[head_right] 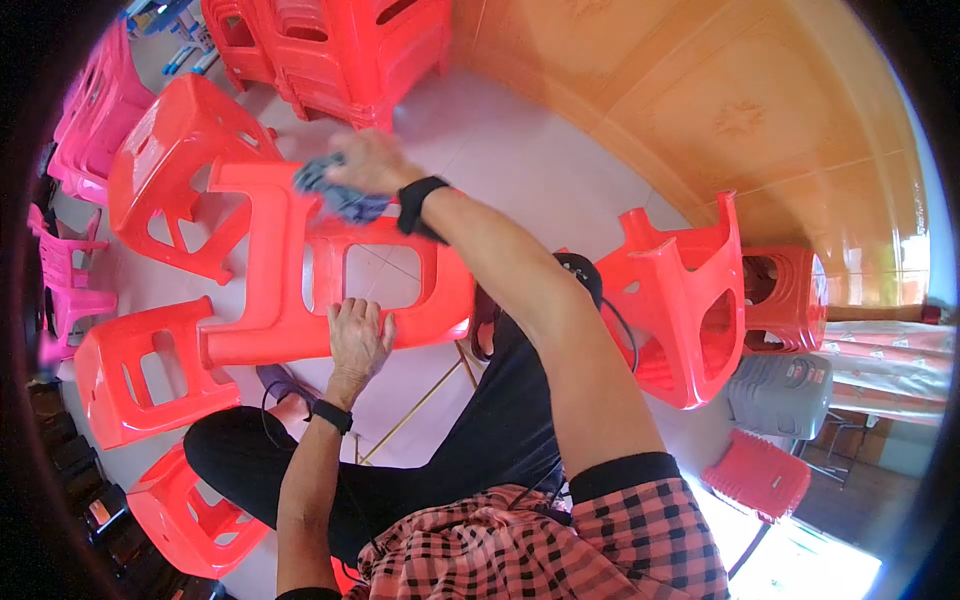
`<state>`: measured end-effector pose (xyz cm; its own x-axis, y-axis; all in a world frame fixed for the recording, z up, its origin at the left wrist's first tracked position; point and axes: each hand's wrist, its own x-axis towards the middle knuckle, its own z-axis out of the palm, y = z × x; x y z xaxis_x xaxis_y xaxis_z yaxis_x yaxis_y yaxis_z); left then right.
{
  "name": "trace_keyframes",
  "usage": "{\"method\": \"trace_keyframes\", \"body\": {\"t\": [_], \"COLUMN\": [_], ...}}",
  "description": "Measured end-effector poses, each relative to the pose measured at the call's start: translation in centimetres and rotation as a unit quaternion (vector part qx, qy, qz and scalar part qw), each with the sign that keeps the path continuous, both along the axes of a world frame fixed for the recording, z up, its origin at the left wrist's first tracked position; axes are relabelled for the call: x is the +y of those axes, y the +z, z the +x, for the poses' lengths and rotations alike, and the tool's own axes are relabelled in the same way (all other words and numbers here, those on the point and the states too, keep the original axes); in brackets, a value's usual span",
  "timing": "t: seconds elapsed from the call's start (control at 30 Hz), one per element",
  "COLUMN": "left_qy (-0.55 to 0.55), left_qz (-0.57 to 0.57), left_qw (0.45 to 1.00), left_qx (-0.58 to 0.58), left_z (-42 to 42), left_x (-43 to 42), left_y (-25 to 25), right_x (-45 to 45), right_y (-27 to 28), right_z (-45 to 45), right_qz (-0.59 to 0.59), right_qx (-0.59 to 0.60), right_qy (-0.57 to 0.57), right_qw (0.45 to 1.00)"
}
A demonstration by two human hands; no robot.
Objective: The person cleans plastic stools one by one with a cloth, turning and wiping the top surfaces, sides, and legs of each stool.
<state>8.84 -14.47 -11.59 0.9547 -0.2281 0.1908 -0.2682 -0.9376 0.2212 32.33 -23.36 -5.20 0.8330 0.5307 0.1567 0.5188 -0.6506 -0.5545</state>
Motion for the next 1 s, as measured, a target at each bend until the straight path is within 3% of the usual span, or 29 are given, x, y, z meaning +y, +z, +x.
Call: {"method": "trace_keyframes", "body": {"t": [0.07, 0.1, 0.17, 0.33, 0.4, 0.57, 0.63, 0.8, 1.0], "left_qy": [0.002, 0.003, 0.008, 0.022, 0.03, 0.042, 0.048, 0.052, 0.045], "left_qz": [-0.002, -0.004, -0.007, -0.013, -0.005, -0.001, -0.006, -0.023, -0.015], "left_qw": [1.0, 1.0, 1.0, 0.999, 0.999, 0.998, 0.996, 0.996, 0.997], "left_qx": [-0.002, -0.008, -0.007, -0.027, -0.03, -0.047, -0.069, -0.075, -0.068], "left_z": [0.2, 0.2, 0.2, 0.0, 0.1, 0.0, 0.1, -0.3, 0.2], "left_x": [0.0, 0.1, 0.1, -0.1, -0.1, -0.3, -0.2, -0.2, -0.1], "left_y": [-0.2, -0.3, -0.4, -0.6, -0.8, -1.6, -1.6, -1.7, -1.7], "right_x": [-3.7, -4.4, -5.4, -9.2, -10.3, -10.2, -9.8, -8.1, -8.7], "right_y": [-3.5, -3.6, -3.7, -3.5, -3.6, -3.4, -3.1, -2.7, -3.7], "right_z": [1.6, 1.1, -0.1, -2.4, -4.3, -8.7, -10.7, -15.3, -19.1], "right_qz": [0.017, 0.015, -0.047, -0.127, -0.17, -0.248, -0.346, -0.424, -0.383], "right_qx": [0.115, 0.118, 0.075, 0.035, 0.048, 0.047, 0.096, 0.202, 0.302], "right_qy": [-0.04, -0.039, -0.124, -0.112, -0.208, -0.255, -0.159, -0.044, -0.03], "right_qw": [0.992, 0.992, 0.988, 0.985, 0.962, 0.933, 0.92, 0.882, 0.872]}}
